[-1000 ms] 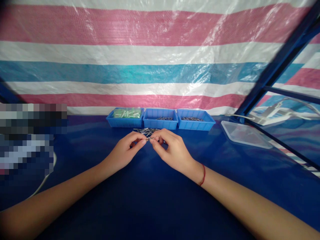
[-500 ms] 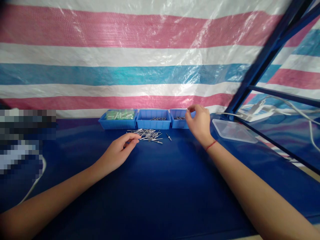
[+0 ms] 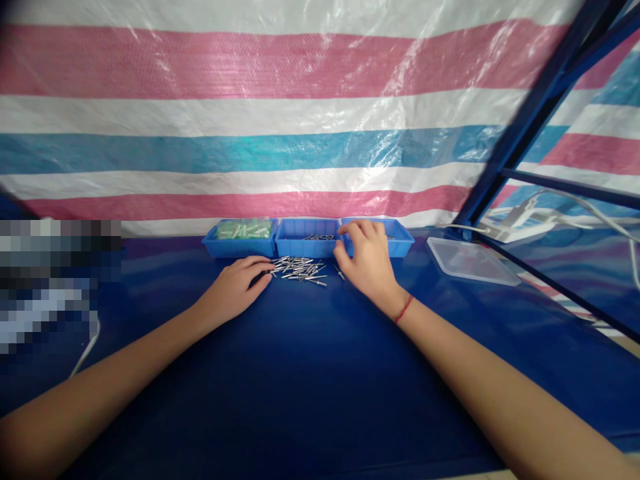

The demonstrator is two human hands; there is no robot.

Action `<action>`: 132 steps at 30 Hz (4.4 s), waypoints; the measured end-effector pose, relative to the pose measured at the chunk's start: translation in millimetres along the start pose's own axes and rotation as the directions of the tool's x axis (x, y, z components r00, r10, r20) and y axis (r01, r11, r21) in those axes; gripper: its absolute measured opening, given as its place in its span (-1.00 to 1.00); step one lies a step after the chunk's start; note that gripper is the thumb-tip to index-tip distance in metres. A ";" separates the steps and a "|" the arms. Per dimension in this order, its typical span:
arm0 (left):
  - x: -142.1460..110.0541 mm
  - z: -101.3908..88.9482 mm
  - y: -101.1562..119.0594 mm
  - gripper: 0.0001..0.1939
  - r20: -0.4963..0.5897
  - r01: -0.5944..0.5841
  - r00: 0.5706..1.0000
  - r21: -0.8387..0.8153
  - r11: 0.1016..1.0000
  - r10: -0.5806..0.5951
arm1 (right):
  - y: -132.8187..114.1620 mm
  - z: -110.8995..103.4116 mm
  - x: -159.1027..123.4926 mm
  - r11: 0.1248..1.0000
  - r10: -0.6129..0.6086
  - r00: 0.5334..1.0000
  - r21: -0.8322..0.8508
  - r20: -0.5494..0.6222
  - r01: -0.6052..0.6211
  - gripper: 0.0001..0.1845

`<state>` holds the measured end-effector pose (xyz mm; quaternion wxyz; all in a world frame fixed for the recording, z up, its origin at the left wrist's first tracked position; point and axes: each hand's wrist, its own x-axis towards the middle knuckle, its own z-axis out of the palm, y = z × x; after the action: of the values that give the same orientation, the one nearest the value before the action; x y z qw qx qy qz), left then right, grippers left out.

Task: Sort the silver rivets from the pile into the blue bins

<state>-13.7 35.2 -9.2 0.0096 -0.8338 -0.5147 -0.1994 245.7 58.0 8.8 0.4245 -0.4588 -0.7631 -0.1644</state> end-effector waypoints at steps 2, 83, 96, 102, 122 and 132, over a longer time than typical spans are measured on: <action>0.6 -0.7 0.6 -0.71 -0.014 -0.050 0.999 -0.046 0.998 0.049 | -13.9 2.9 -5.3 0.996 -0.046 0.997 0.074 0.068 0.041 -0.88; -19.7 2.3 40.2 -0.88 -0.139 -0.014 0.975 -0.816 0.578 -0.174 | -73.9 0.5 -21.8 0.626 0.155 0.937 0.702 0.314 -0.339 -0.87; -21.7 -10.3 35.5 -0.77 -0.162 -0.129 0.984 -0.358 0.925 0.074 | -49.2 9.5 -12.3 0.465 0.437 0.823 0.693 0.362 -0.551 -0.75; -18.5 -2.0 23.5 -0.75 -0.022 -0.147 0.989 -0.145 0.978 0.146 | -3.2 7.4 4.0 0.024 0.820 0.442 0.750 0.363 -0.661 -0.76; -16.0 -4.0 33.8 -0.79 0.041 -0.176 0.982 -0.143 0.974 0.183 | -59.5 0.8 -16.1 0.798 0.028 0.875 0.517 0.483 -0.310 -0.67; -17.8 -2.6 34.2 -0.84 -0.162 -0.074 0.986 -0.607 0.791 -0.032 | -71.3 -4.1 -19.1 0.858 -0.125 0.859 0.489 0.497 -0.159 -0.77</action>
<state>8.0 3.3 -6.4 -0.2155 -0.7786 -0.4108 -0.4225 192.0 7.2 5.8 0.3143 -0.3626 -0.8593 0.1769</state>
